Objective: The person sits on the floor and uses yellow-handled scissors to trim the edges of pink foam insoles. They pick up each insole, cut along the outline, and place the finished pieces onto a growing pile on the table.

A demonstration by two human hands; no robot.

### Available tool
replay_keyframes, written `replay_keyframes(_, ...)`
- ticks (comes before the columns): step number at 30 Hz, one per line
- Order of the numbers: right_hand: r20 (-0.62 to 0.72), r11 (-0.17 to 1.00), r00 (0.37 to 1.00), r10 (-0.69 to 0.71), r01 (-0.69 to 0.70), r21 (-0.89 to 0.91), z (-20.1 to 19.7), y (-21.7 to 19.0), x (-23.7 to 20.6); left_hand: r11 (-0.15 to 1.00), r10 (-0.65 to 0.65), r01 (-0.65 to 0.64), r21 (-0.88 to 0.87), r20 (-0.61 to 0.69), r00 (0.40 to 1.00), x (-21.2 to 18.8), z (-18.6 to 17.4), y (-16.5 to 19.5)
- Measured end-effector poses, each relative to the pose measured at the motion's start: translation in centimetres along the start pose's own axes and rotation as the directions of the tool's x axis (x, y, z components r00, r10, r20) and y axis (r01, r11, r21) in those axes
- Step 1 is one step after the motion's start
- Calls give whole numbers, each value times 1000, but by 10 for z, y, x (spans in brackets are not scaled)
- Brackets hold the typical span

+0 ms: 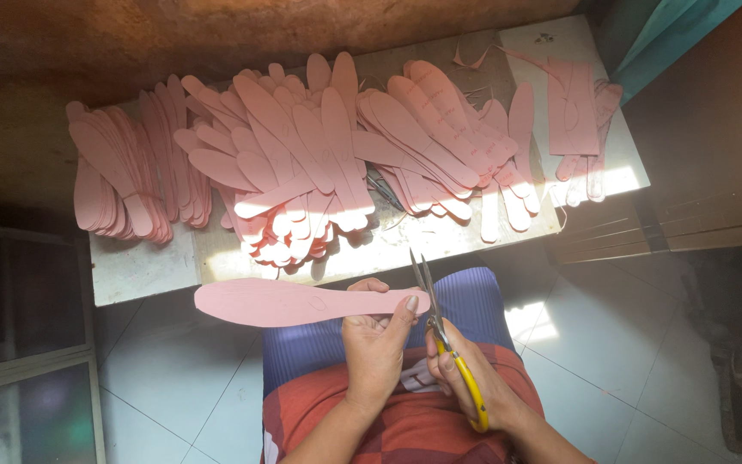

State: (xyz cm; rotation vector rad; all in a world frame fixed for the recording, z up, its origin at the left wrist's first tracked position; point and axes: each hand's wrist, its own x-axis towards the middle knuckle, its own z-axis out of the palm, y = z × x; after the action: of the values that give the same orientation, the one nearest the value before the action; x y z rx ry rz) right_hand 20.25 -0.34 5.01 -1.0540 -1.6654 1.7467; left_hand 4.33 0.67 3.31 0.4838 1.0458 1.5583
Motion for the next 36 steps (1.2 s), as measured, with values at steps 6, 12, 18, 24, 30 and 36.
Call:
replay_keyframes(6,-12,998,999,35,-35,-48,-7,0,-5,1000,30,-30,-5,36,999,-1,-1,-3)
replay_keyframes(12,-54,988,989,138,-142,-61,-8,5,-5,1000,17,-18,8,46,999,4,-3,-5)
replay_keyframes(18,19,987,988,156,-155,-48,-18,3,-5,997,-78,77,6,91,993,12,-9,3)
replay_keyframes(24,110,997,992,67,-69,17,-24,2,-5,984,-125,100,144,174,977,22,-17,8)
replay_keyframes(30,126,996,988,87,-82,-42,-28,0,-3,971,-185,150,188,185,965,28,-18,15)
replay_keyframes(36,88,980,979,182,-174,-93,-28,3,-2,948,-194,140,285,172,966,31,-17,22)
